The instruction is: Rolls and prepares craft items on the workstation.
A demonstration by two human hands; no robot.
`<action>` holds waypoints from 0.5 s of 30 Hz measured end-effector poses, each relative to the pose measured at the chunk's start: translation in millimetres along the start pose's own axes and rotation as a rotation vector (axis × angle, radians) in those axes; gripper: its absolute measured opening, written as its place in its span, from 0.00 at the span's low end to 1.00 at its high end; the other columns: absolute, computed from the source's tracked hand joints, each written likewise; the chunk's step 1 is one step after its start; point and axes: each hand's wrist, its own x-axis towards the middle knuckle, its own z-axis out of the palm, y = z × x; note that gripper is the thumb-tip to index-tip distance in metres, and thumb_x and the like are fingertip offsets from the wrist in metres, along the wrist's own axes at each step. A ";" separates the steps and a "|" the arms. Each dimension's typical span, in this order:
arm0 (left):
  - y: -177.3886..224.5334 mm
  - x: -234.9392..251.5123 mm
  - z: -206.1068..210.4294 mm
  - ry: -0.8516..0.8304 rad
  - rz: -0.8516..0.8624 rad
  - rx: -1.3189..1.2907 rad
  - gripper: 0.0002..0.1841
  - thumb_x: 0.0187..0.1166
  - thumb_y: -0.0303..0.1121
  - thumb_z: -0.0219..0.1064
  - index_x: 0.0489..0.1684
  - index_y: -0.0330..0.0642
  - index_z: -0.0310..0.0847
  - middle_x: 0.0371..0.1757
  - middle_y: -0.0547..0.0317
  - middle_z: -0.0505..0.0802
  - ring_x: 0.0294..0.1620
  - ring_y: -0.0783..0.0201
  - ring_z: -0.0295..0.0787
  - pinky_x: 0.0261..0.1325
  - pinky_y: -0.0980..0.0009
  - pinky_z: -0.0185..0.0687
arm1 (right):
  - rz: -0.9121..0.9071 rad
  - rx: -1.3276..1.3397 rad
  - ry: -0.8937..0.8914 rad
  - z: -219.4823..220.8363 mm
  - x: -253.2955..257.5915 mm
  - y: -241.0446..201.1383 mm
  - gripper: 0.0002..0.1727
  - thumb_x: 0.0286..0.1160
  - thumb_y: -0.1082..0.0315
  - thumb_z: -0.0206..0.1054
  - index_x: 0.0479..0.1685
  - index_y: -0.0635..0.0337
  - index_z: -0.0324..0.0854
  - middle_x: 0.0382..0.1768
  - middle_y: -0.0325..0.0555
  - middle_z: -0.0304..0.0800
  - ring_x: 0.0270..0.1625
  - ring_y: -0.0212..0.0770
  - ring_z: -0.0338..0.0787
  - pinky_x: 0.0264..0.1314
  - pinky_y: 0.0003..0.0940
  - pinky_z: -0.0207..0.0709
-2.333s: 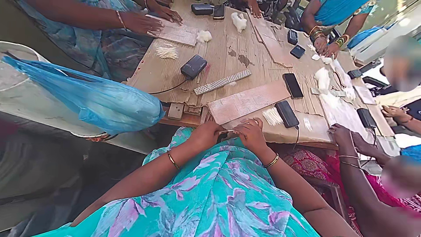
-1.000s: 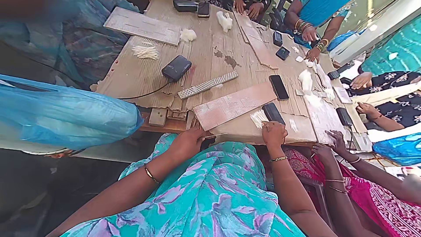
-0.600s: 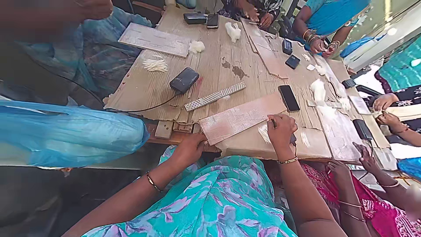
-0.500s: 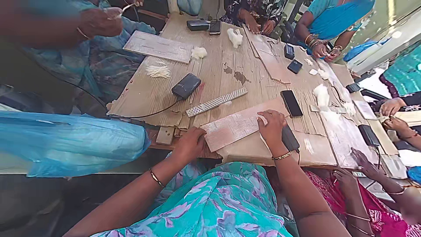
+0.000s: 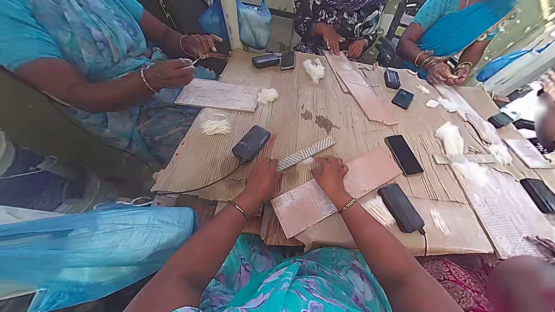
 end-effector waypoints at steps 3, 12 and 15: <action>0.8 1.4 -7.4 0.022 0.006 -0.026 0.24 0.86 0.46 0.67 0.69 0.35 0.83 0.63 0.39 0.90 0.71 0.37 0.81 0.72 0.42 0.75 | -0.007 0.021 0.015 3.6 6.1 2.1 0.22 0.75 0.52 0.75 0.64 0.51 0.89 0.65 0.55 0.86 0.73 0.62 0.76 0.70 0.70 0.62; -0.8 5.9 -16.1 -0.027 -0.026 -0.057 0.25 0.85 0.46 0.68 0.71 0.38 0.83 0.66 0.40 0.89 0.72 0.37 0.81 0.72 0.40 0.76 | -0.023 0.153 0.020 -4.8 1.0 -4.0 0.11 0.81 0.62 0.69 0.53 0.53 0.93 0.59 0.55 0.88 0.69 0.62 0.78 0.67 0.69 0.62; 1.1 5.8 -11.8 -0.069 -0.066 -0.058 0.25 0.84 0.45 0.69 0.72 0.38 0.82 0.69 0.38 0.87 0.76 0.36 0.78 0.74 0.36 0.73 | -0.006 0.290 0.050 -19.9 -19.7 -0.9 0.10 0.79 0.63 0.70 0.50 0.55 0.93 0.58 0.55 0.89 0.69 0.63 0.79 0.66 0.68 0.63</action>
